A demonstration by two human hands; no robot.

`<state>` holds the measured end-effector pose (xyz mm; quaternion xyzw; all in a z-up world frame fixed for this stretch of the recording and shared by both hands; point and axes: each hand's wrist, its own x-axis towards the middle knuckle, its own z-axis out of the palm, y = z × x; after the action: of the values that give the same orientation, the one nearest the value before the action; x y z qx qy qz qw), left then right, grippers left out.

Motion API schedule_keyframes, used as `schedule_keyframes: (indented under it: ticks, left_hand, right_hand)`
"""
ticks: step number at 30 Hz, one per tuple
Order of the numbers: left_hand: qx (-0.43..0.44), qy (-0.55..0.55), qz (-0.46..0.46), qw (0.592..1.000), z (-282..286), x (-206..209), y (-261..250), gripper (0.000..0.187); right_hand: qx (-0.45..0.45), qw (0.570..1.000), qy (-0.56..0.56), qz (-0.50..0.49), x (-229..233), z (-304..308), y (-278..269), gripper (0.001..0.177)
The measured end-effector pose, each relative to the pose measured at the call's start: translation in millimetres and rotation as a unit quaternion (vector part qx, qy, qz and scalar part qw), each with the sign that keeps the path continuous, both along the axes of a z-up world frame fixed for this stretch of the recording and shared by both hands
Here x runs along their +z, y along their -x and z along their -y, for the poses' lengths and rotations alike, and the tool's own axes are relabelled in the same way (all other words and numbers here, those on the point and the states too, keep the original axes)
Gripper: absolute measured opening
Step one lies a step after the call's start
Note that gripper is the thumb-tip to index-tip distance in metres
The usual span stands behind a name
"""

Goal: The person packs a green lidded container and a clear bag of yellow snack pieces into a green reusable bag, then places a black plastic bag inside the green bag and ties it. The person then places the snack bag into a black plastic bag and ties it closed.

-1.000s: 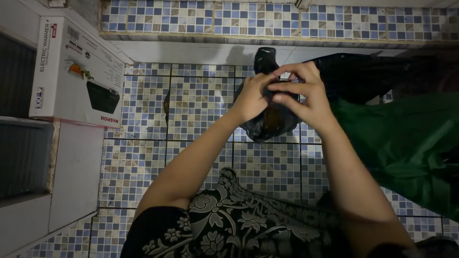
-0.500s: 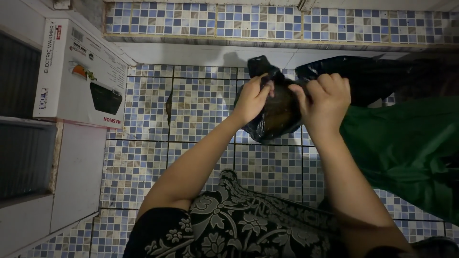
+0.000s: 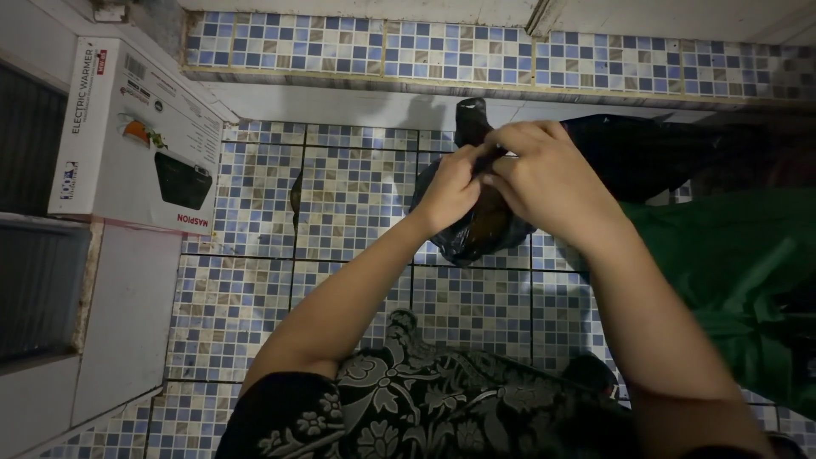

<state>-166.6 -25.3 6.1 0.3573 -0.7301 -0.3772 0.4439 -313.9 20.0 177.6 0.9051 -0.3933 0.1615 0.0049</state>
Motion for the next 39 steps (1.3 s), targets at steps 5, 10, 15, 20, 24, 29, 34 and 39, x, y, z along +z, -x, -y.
schedule_keyframes:
  ticks: [5, 10, 15, 20, 24, 29, 34, 39]
  left_hand:
    - [-0.017, -0.01, -0.008, 1.0, 2, -2, -3, 0.038]
    - [-0.019, 0.015, -0.014, 1.0, 5, -10, -6, 0.038]
    - [-0.029, -0.005, 0.029, 0.999, 5, -13, -5, 0.044]
    - [-0.041, 0.029, -0.024, 0.998, -7, -2, -5, 0.046]
    - [0.024, 0.08, 0.014, 0.996, -14, 8, 0, 0.045]
    - [0.002, -0.083, -0.046, 0.996, -5, -9, 9, 0.027]
    - [-0.064, -0.213, -0.146, 0.964, 17, -28, 1, 0.035]
    - [-0.011, -0.276, -0.068, 0.959, 27, 0, -9, 0.04]
  right_hand:
    - [-0.002, 0.999, -0.046, -0.024, -17, 13, 2, 0.02]
    - [0.01, 0.995, -0.095, 0.026, -27, 16, 11, 0.017]
    - [0.064, 0.948, -0.243, 0.194, -45, 29, 19, 0.016]
    - [-0.042, 0.927, -0.274, 0.255, -69, 42, 28, 0.027]
    - [-0.086, 0.939, -0.237, 0.236, -85, 56, 29, 0.03]
    - [-0.128, 0.925, -0.164, 0.319, -105, 49, 19, 0.015]
    - [-0.099, 0.962, 0.033, 0.253, -109, 10, 14, 0.03]
    - [-0.034, 0.974, 0.222, -0.03, -109, -9, 4, 0.045]
